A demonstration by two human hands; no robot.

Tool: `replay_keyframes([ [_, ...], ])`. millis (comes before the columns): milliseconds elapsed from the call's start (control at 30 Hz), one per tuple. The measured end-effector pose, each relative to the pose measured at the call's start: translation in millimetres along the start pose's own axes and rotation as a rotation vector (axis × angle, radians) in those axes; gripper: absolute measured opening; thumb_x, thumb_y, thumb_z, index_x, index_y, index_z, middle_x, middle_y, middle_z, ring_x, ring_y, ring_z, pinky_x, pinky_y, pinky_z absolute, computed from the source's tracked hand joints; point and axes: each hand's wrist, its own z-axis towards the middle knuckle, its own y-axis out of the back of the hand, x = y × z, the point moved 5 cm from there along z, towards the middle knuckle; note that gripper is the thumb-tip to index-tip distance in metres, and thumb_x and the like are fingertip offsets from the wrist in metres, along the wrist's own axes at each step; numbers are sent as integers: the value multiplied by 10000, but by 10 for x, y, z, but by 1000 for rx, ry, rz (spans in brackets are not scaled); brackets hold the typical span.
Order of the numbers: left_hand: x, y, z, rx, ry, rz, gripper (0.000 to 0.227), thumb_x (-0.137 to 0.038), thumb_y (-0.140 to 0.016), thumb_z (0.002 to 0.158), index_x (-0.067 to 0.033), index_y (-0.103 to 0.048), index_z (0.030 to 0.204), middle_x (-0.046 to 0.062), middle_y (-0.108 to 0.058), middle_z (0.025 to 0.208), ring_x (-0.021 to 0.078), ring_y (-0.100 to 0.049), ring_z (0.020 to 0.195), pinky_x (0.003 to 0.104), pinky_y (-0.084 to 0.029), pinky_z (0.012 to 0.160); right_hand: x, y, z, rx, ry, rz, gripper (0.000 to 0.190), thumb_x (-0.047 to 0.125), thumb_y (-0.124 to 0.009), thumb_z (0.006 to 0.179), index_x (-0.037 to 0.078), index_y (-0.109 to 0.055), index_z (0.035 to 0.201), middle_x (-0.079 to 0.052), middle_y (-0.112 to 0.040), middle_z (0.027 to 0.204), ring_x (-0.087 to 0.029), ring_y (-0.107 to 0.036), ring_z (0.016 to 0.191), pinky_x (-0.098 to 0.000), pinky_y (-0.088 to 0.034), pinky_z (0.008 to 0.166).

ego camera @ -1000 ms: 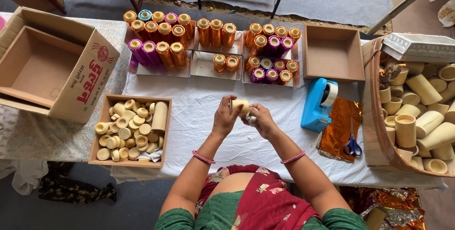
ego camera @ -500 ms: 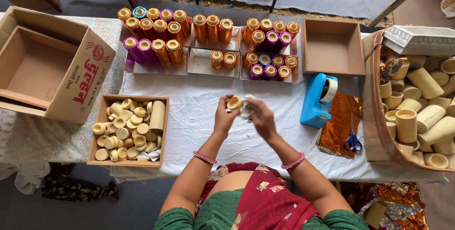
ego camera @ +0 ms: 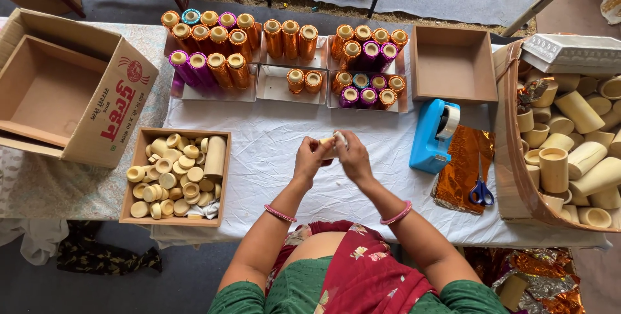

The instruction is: Cleaning and wrapping small cylindrical objects with foil and cloth.

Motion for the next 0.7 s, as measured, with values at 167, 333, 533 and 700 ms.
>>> replay_keyframes([
  [167,648,192,335,69,293,-230,620,-672,-666,974,-57,-596,1009,40,-594,740,116,-535,563,240,-453,454,633,-24,-467,-159,1122,-661,364,318,-551,1049,79,-587,1321,-206,-619,1331,-374,-643,1175,-457,-559,991],
  [333,50,-49,-41,107,-55,108,351,-350,-776,865,-124,-671,1113,40,-664,921,133,-676,752,349,-567,660,-292,20,2,-13,-137,24,351,320,-475,1102,114,-661,1316,-181,-743,1182,-384,-722,1047,-469,-569,894],
  [533,-370,-133,-223,-123,-826,1134,530,2,-755,690,-113,-650,1196,84,-686,1165,317,-611,1099,440,-498,942,130,468,-307,-376,605,-817,460,153,-649,914,105,-577,1366,-196,-555,1370,-375,-505,1258,-489,-365,1088],
  [700,-25,51,-16,-101,-806,1198,468,-12,-767,742,-127,-682,1188,67,-687,1217,301,-611,1118,423,-495,966,-788,1520,-685,-758,505,-825,317,151,-639,990,121,-618,1305,-113,-581,1358,-326,-492,1312,-484,-326,1145],
])
